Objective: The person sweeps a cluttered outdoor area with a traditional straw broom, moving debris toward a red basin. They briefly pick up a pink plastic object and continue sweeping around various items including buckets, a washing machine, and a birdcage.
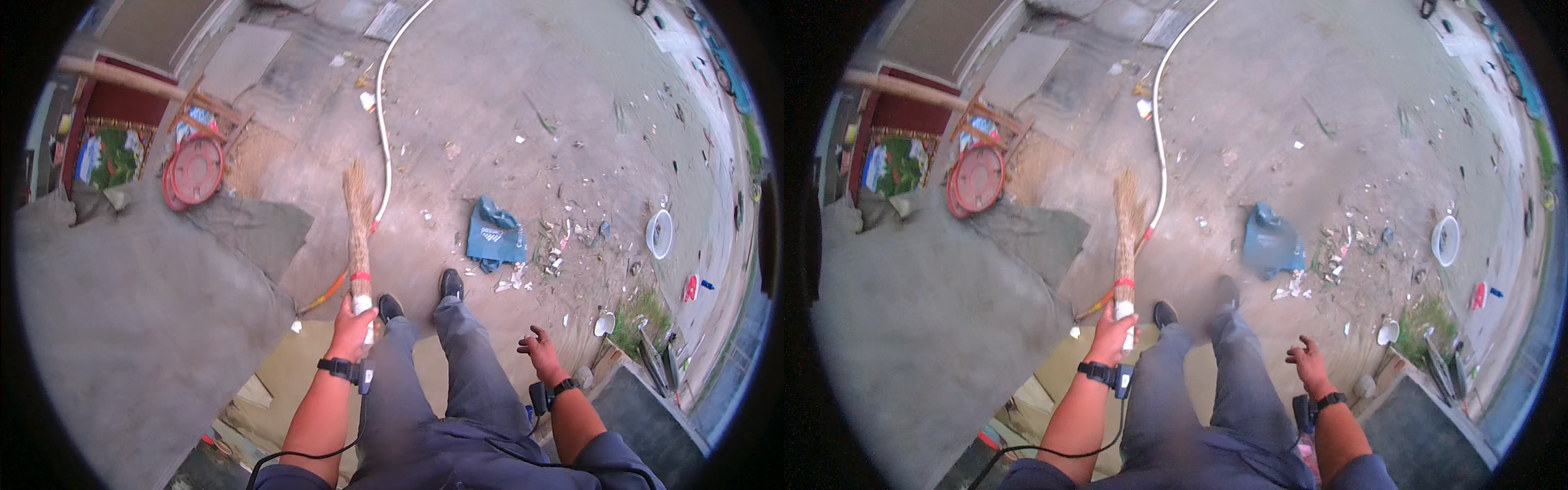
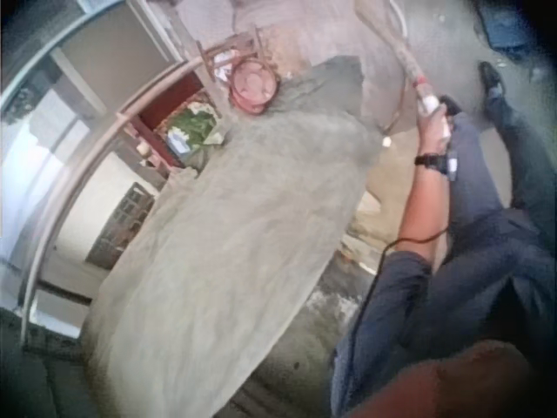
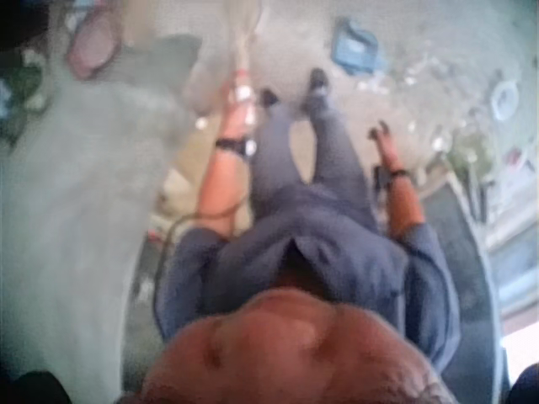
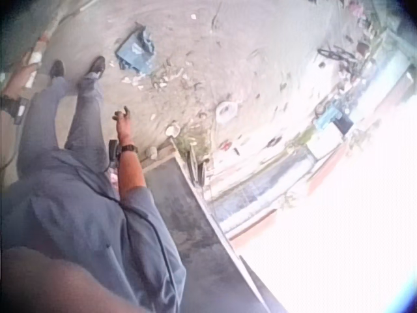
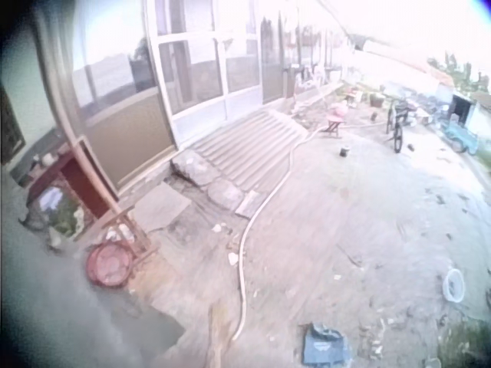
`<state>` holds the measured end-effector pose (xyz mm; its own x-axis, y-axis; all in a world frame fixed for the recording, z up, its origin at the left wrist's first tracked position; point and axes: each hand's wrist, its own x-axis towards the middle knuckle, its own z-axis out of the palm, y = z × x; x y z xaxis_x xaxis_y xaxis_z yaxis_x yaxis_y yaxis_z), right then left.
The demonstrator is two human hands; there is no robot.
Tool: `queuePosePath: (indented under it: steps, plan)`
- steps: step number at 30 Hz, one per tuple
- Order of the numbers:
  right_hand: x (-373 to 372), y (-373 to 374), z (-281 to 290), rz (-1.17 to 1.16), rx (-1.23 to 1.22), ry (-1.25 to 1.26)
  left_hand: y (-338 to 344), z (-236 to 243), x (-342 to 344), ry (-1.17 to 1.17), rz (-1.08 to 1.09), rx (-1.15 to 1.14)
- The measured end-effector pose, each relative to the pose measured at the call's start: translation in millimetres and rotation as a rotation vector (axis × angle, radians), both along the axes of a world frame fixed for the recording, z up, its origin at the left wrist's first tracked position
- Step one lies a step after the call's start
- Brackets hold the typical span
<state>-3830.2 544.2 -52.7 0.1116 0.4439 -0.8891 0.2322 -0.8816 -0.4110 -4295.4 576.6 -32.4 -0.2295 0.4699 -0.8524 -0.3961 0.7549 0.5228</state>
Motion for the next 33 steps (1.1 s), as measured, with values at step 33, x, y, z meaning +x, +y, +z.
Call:
queuePosePath:
  steps: [33]
  plan:
    - [169.0, 154.4, -4.6, -0.920, 0.046, -0.183, 526.0, 81.8, 137.5, 0.461, -0.904, 0.053]
